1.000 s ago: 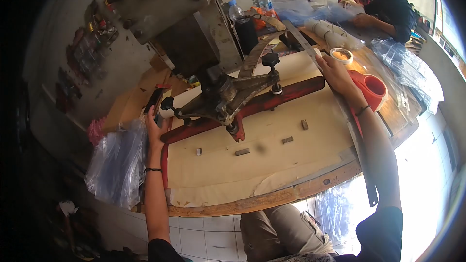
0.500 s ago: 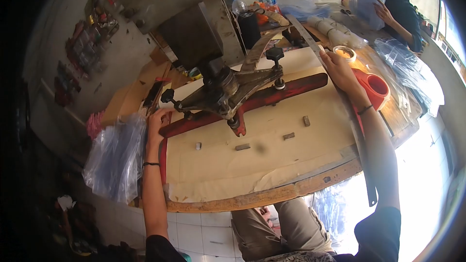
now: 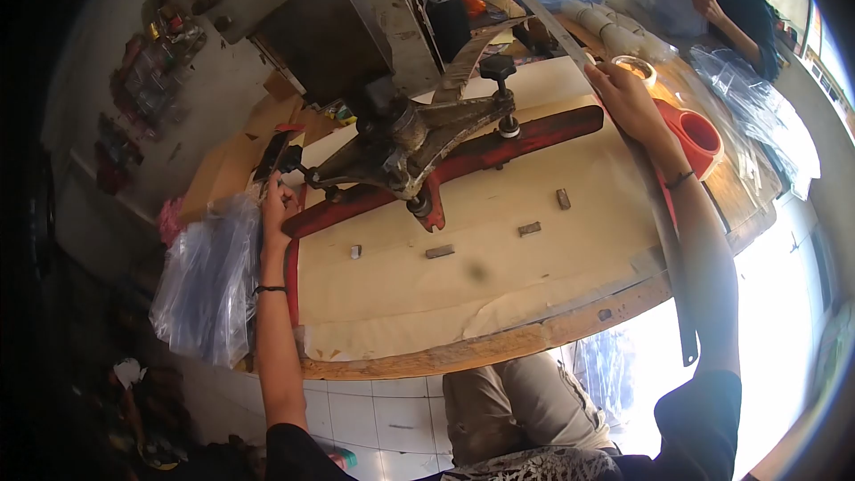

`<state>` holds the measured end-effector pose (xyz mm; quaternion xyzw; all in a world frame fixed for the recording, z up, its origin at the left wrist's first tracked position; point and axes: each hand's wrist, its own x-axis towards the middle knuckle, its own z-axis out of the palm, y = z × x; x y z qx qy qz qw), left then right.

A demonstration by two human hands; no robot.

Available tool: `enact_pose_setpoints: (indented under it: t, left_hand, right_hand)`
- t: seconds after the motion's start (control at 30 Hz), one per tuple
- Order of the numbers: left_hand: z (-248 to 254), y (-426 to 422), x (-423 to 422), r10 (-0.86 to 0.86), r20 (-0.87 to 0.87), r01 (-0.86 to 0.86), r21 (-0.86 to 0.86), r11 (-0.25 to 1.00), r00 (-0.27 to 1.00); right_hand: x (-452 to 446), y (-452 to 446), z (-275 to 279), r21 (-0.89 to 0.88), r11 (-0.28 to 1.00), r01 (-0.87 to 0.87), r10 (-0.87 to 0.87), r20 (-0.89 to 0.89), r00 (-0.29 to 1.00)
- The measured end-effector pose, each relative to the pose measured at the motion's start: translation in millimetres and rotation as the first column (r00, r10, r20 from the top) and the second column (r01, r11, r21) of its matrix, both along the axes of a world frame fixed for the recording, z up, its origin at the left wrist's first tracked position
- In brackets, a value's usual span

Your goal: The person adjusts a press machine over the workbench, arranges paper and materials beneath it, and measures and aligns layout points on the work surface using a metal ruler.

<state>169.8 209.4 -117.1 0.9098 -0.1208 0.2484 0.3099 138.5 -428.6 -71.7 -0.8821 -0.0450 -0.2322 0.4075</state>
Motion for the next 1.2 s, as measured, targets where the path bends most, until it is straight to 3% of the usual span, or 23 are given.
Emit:
enact_pose_setpoints:
  t: [0.13,0.23,0.33,0.43,0.47,0.57,0.73,0.83,0.93,1.03,1.2]
  left_hand:
    - [6.8,-4.9,-6.6,0.012,-0.033,-0.010,0.054,0.998,0.999]
    - [6.2,-1.5,-4.5,-0.002,-0.056,0.005,0.048,0.999,0.998]
    - [9.7,-5.2,-7.2,-0.020,0.004,0.020,0.034,0.999,1.000]
    - [7.4,-8.9,-5.7,0.000,0.025,0.001,-0.037,0.999,1.000]
    - [5.4,-8.3,-4.1,0.010,0.016,-0.008,-0.067,0.998,1.000]
    - [14.8,-14.5,-14.7,-0.015,-0.028,0.017,0.069,0.997,0.999]
    - [18.8,-18.4,-18.4,-0.015,-0.050,0.019,0.086,0.996,0.999]
    - [18.2,-22.6,-18.2,-0.039,-0.040,0.042,0.062,0.997,0.998]
    - [19.7,-21.3,-17.1,-0.065,-0.021,0.066,0.086,0.994,0.998]
    - [19.1,-22.5,-20.1,-0.063,-0.018,0.064,0.095,0.993,0.998]
    - [15.6,-18.8,-17.5,-0.017,-0.020,0.019,0.094,0.995,1.000]
  right_hand:
    - [-0.3,-4.7,6.9,0.082,0.996,0.032,-0.036,0.050,0.998]
    - [-19.7,3.1,26.6,0.075,0.994,0.078,-0.076,-0.039,0.996]
    - [-17.1,3.7,20.0,0.033,0.994,0.101,-0.104,0.158,0.982]
    - [-21.0,4.2,21.2,0.020,0.996,0.089,-0.090,0.147,0.985]
    - [-8.7,-6.9,8.8,-0.033,0.997,0.070,-0.064,0.143,0.988]
    - [-9.8,-2.5,10.7,-0.255,0.961,0.106,-0.114,-0.015,0.993]
    - [-12.4,1.7,12.6,-0.132,0.988,0.078,-0.068,0.078,0.995]
    - [-12.6,3.6,8.4,-0.260,0.958,0.120,-0.120,0.016,0.993]
    - [-16.7,5.3,14.3,-0.240,0.966,0.091,-0.076,0.072,0.995]
    - [-9.8,-2.7,6.6,-0.315,0.947,0.065,-0.067,0.002,0.998]
    - [-11.6,7.4,9.9,-0.186,0.982,0.017,-0.002,0.080,0.997]
